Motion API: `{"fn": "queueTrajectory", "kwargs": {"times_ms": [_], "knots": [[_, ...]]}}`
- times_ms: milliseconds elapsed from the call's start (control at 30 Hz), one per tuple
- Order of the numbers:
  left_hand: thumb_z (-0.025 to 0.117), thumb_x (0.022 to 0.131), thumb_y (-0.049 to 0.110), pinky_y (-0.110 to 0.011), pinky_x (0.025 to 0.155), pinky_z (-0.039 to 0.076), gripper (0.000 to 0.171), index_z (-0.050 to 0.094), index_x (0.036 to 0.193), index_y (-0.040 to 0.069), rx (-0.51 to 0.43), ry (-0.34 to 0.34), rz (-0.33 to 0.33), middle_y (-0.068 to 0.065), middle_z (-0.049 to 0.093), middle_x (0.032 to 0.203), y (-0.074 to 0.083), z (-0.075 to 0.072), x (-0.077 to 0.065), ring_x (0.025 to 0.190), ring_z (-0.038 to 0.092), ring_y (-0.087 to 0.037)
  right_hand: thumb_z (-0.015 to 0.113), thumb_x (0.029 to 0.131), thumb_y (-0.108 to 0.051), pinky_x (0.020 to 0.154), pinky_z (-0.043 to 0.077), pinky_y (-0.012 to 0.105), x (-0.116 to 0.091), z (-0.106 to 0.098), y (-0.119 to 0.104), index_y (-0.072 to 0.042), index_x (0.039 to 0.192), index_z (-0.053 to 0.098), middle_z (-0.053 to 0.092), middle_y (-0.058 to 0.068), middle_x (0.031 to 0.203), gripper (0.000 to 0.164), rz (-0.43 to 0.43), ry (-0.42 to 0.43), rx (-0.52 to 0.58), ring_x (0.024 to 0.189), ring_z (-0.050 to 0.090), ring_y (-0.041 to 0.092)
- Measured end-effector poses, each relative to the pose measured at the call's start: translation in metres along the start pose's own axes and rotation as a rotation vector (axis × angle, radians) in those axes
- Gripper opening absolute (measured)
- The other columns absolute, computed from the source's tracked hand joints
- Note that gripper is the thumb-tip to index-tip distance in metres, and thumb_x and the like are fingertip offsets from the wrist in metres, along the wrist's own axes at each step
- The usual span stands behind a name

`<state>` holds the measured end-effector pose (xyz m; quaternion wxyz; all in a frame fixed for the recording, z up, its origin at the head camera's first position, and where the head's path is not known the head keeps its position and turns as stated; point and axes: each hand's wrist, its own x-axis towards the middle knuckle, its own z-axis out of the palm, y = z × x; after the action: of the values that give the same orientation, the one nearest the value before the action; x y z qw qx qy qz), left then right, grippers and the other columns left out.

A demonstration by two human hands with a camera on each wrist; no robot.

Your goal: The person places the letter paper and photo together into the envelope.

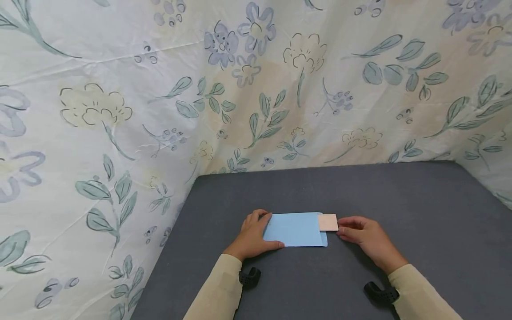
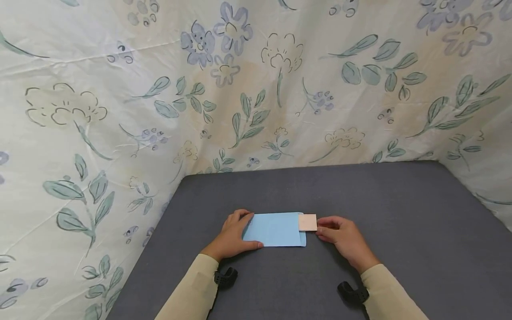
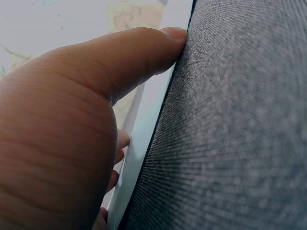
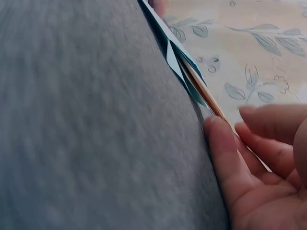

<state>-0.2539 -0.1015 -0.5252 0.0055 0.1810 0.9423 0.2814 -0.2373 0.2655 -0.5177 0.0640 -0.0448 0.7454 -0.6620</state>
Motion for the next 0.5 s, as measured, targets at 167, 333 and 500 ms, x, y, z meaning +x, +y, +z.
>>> {"fn": "queueTrajectory", "kwargs": {"times_ms": [167, 333, 500], "knots": [[0.086, 0.085, 0.068, -0.058, 0.119, 0.033, 0.107, 0.045, 0.167, 0.012, -0.001, -0.005, -0.004, -0.007, 0.037, 0.164, 0.001, 0.000, 0.001, 0.149, 0.034, -0.029, 0.072, 0.106, -0.003, 0.087, 0.060, 0.030, 0.001, 0.006, 0.001, 0.014, 0.135, 0.065, 0.068, 0.025, 0.124, 0.035, -0.012, 0.042, -0.042, 0.104, 0.072, 0.021], [0.086, 0.085, 0.068, -0.058, 0.119, 0.033, 0.108, 0.045, 0.168, 0.012, -0.001, -0.011, -0.010, -0.007, 0.036, 0.164, 0.001, -0.001, 0.001, 0.149, 0.033, -0.029, 0.072, 0.106, -0.004, 0.086, 0.060, 0.030, 0.002, 0.011, 0.001, 0.012, 0.134, 0.066, 0.067, 0.024, 0.122, 0.033, -0.005, 0.063, -0.064, 0.104, 0.072, 0.025], [0.086, 0.085, 0.068, -0.058, 0.119, 0.033, 0.108, 0.045, 0.168, 0.012, -0.012, -0.009, -0.009, -0.007, 0.036, 0.165, 0.001, -0.001, 0.001, 0.149, 0.033, -0.029, 0.074, 0.105, -0.004, 0.086, 0.060, 0.029, 0.005, 0.015, 0.002, 0.011, 0.134, 0.068, 0.068, 0.023, 0.122, 0.033, -0.006, 0.071, -0.055, 0.104, 0.072, 0.026]]}}
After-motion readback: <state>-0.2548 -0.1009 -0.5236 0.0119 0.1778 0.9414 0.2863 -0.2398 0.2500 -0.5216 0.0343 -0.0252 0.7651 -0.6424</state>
